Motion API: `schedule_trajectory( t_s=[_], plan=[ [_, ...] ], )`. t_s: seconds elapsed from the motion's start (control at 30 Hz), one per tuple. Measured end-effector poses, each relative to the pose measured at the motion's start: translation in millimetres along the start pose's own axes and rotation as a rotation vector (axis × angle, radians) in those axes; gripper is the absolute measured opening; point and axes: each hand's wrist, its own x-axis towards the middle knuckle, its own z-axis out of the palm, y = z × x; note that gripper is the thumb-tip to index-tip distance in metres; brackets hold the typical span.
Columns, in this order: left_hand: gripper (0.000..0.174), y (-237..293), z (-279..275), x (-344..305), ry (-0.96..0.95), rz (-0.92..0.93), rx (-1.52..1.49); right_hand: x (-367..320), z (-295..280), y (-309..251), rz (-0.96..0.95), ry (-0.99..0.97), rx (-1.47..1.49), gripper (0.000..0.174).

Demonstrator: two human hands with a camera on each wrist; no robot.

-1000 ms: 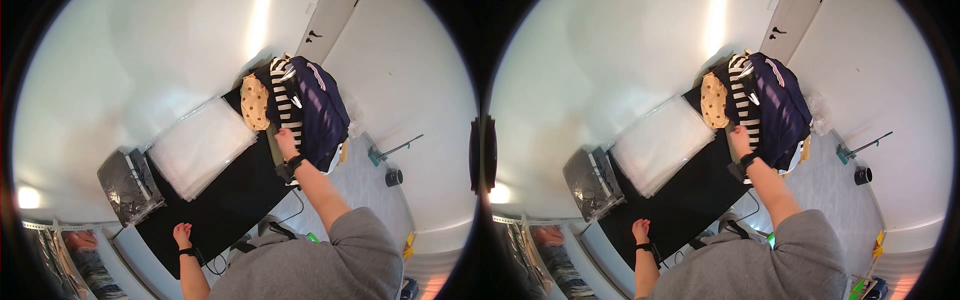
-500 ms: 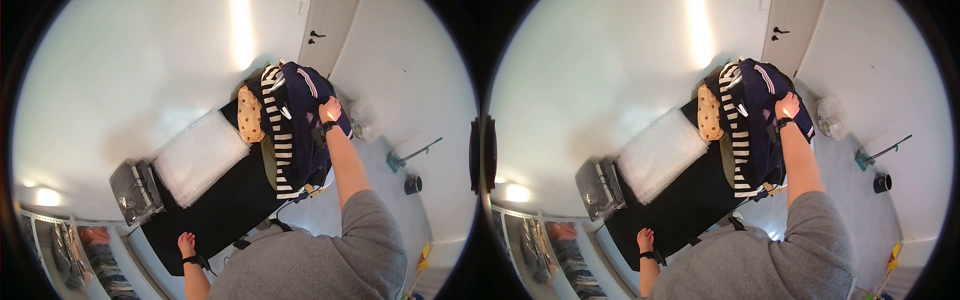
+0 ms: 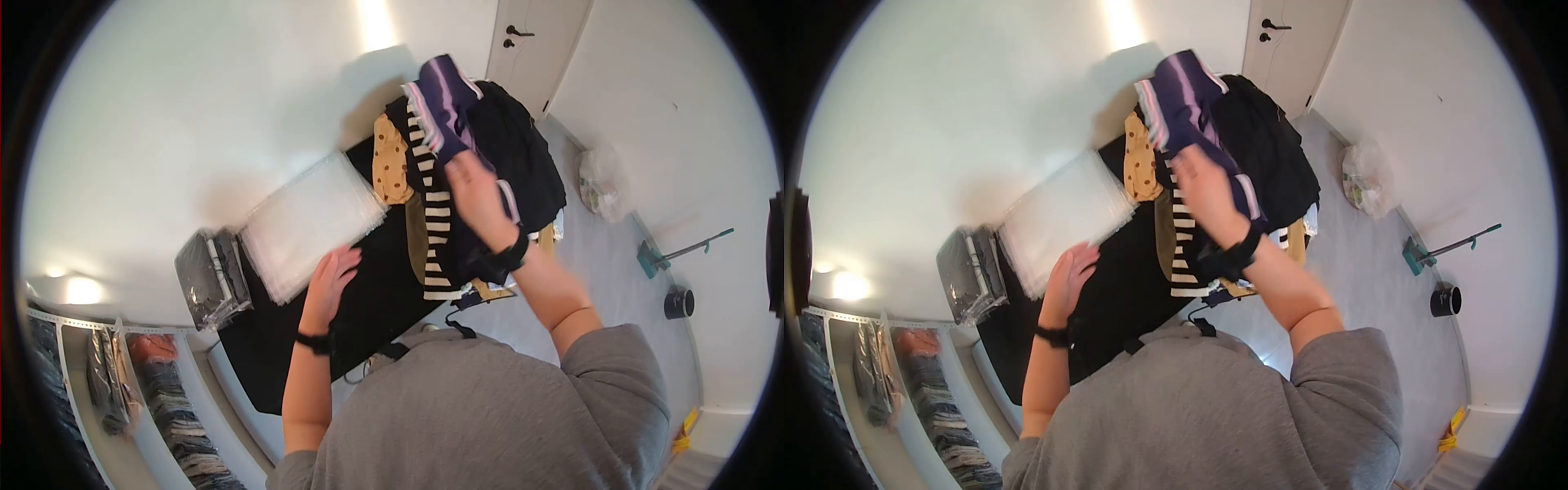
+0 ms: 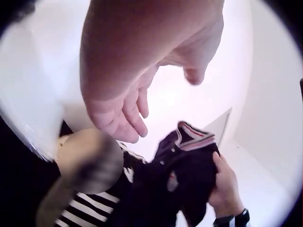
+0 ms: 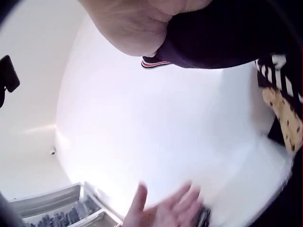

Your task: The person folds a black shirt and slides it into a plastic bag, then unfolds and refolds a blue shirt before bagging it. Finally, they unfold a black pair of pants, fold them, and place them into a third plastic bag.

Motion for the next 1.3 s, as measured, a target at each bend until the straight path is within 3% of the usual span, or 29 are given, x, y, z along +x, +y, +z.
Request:
schedule_trajectory(
  t_s=[0.07, 0.13, 0.2, 0.23, 0.27, 0.33, 0.4, 0.43, 0.57, 0.63, 0.73, 0.77, 0.83, 0.9, 0.93, 0.97, 1.03, 1.07, 1.1, 1.13, 1.17, 1.2, 1.23, 1.3],
  plan=[
    [0.038, 2.7, 40.4, 20.2, -0.212, -0.004, -0.265, -38.5, 13.2, -12.7, 0.006, -0.257, -0.011, 0.013],
    [0.039, -1.2, 69.8, 37.0, -0.265, -0.023, -0.346, -74.9, 30.7, -9.8, -0.174, -0.324, 0.07, 0.014],
    [0.031, -16.8, 79.0, 53.1, -0.12, 0.061, -0.002, -103.9, 32.1, -10.0, -0.157, -0.544, 0.085, 0.016],
    [0.016, -16.6, 81.9, 51.3, -0.055, -0.028, 0.133, -113.2, 32.1, -7.0, -0.178, -0.628, 0.091, 0.017],
    [0.011, -25.9, 76.2, 53.7, 0.053, -0.074, 0.169, -117.9, 29.6, -1.1, -0.177, -0.638, 0.099, 0.017],
    [0.006, -34.1, 66.6, 48.8, 0.175, -0.126, 0.201, -121.7, 19.1, 5.5, -0.181, -0.906, 0.123, 0.016],
    [0.006, -36.0, 55.6, 41.8, 0.231, -0.071, 0.054, -113.0, 8.2, 12.9, -0.139, -0.883, 0.122, 0.015],
    [0.008, -16.6, 68.4, 27.3, 0.357, -0.094, 0.058, -106.8, 2.4, 15.9, -0.094, -0.854, 0.111, 0.014],
    [0.013, 13.1, 53.4, -3.7, 0.314, -0.105, 0.027, -75.9, -11.2, 22.9, 0.136, -0.714, 0.185, 0.012],
    [0.018, 47.3, 66.0, -30.8, 0.26, -0.143, 0.391, -51.6, -11.5, 6.6, 0.12, -0.718, 0.196, 0.02],
    [0.03, 79.5, 63.8, -59.6, 0.107, -0.177, 0.609, -17.8, 2.7, -31.9, -0.077, -0.721, 0.269, 0.042],
    [0.034, 96.4, 70.7, -70.9, -0.001, -0.202, 0.738, -7.2, 10.9, -46.2, -0.125, -0.783, 0.298, 0.055],
    [0.039, 124.6, 86.7, -88.9, -0.002, -0.233, 0.738, 2.3, 34.8, -65.6, -0.249, -0.89, 0.434, 0.068],
    [0.041, 151.8, 106.8, -104.7, -0.078, -0.453, 0.832, 1.4, 53.5, -90.1, -0.273, -1.052, 0.544, 0.076],
    [0.035, 134.6, 97.2, -102.1, -0.329, 0.194, 0.846, -3.1, 66.1, -97.7, -0.279, -1.135, 0.702, 0.073],
    [0.035, 129.1, 84.3, -108.4, -0.309, 0.191, 0.845, -12.5, 81.1, -102.3, -0.273, -1.184, 0.792, 0.066],
    [0.036, 146.7, 96.6, -123.7, -0.271, 0.1, 0.904, -22.2, 98.1, -110.6, -0.534, -1.149, 0.707, 0.049],
    [0.037, 150.6, 88.4, -125.8, -0.281, -0.033, 0.886, -23.7, 105.0, -108.7, -0.533, -1.162, 0.717, 0.049],
    [0.037, 158.4, 86.4, -131.6, -0.269, -0.036, 0.879, -22.1, 112.2, -103.8, -0.471, -1.25, 0.621, 0.041],
    [0.037, 171.2, 88.0, -138.9, -0.14, -0.211, 0.925, -20.7, 115.9, -100.6, -0.412, -1.334, 0.519, 0.033],
    [0.039, 179.0, 85.1, -145.6, -0.01, -0.385, 0.964, -19.5, 113.0, -98.5, -0.334, -1.218, 0.385, 0.025],
    [0.037, 164.3, 60.6, -148.8, -0.038, 0.023, 1.01, -15.1, 108.0, -102.0, -0.266, -1.123, 0.344, 0.023],
    [0.041, 157.9, 39.2, -152.2, 0.0, 0.197, 1.109, -9.3, 102.6, -107.7, -0.199, -1.024, 0.303, 0.021],
    [0.045, 157.7, 10.1, -162.2, 0.078, 0.063, 1.049, -3.7, 97.2, -113.1, -0.35, -0.777, 0.244, 0.017]
  ],
)
